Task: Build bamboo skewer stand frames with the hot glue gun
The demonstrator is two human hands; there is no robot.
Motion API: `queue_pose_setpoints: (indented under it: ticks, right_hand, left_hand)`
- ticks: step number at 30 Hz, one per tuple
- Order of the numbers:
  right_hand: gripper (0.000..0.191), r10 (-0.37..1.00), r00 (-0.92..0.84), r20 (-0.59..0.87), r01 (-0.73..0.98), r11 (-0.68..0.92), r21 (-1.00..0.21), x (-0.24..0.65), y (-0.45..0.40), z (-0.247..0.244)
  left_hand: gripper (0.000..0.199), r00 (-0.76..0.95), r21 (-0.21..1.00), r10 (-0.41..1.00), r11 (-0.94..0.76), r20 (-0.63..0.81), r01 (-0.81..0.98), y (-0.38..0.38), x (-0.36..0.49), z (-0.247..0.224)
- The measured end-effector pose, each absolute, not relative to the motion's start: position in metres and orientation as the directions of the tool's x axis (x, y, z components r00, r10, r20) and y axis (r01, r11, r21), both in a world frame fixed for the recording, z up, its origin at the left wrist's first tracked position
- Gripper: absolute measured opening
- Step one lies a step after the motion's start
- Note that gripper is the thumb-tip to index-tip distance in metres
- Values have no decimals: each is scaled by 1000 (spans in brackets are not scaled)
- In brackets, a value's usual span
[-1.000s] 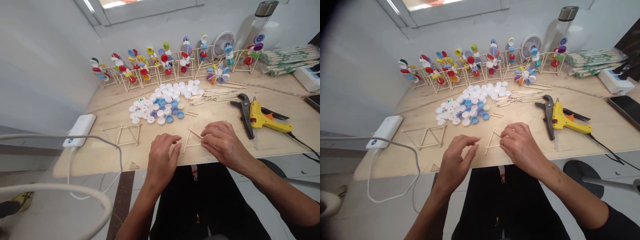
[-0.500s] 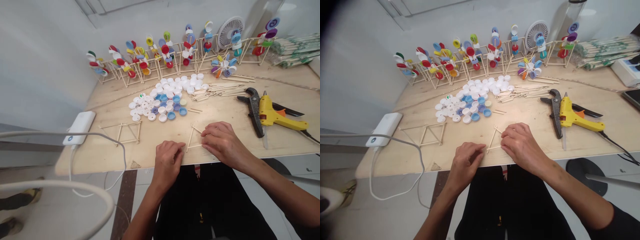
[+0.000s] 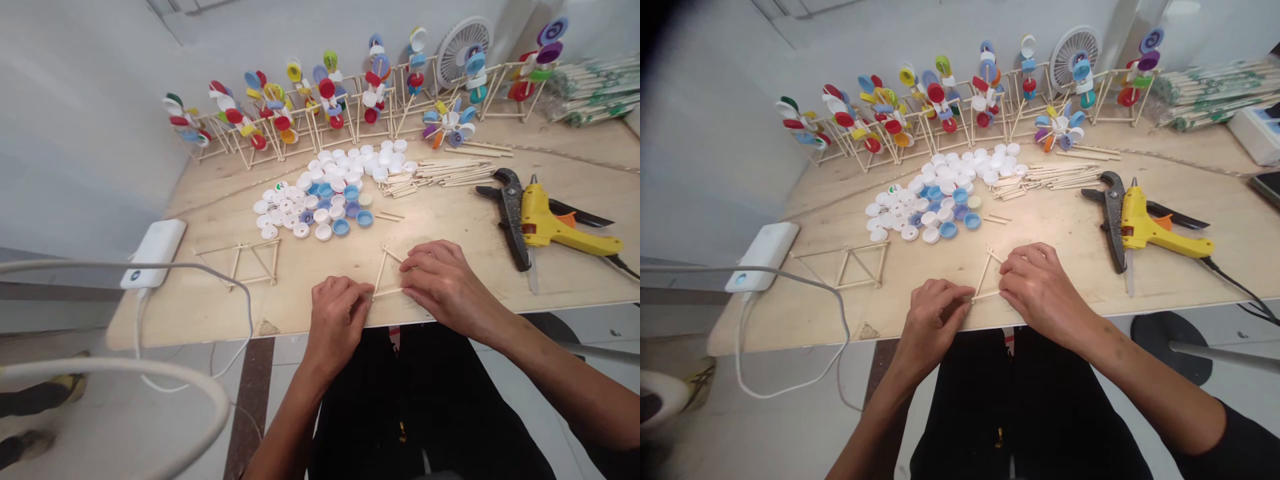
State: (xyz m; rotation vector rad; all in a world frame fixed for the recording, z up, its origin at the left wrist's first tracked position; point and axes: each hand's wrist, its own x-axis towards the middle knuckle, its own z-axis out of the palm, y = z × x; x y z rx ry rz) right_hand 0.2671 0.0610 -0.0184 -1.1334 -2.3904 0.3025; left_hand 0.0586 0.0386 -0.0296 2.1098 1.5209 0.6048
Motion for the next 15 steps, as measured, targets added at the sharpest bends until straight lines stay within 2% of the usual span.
queue_pose_setpoints:
  ticks: [15]
  right_hand:
    - [16, 772, -546, 326, 675, 636, -374, 265, 60, -18]
  left_hand:
    - [16, 284, 609, 954, -280, 93, 742, 39, 59, -29]
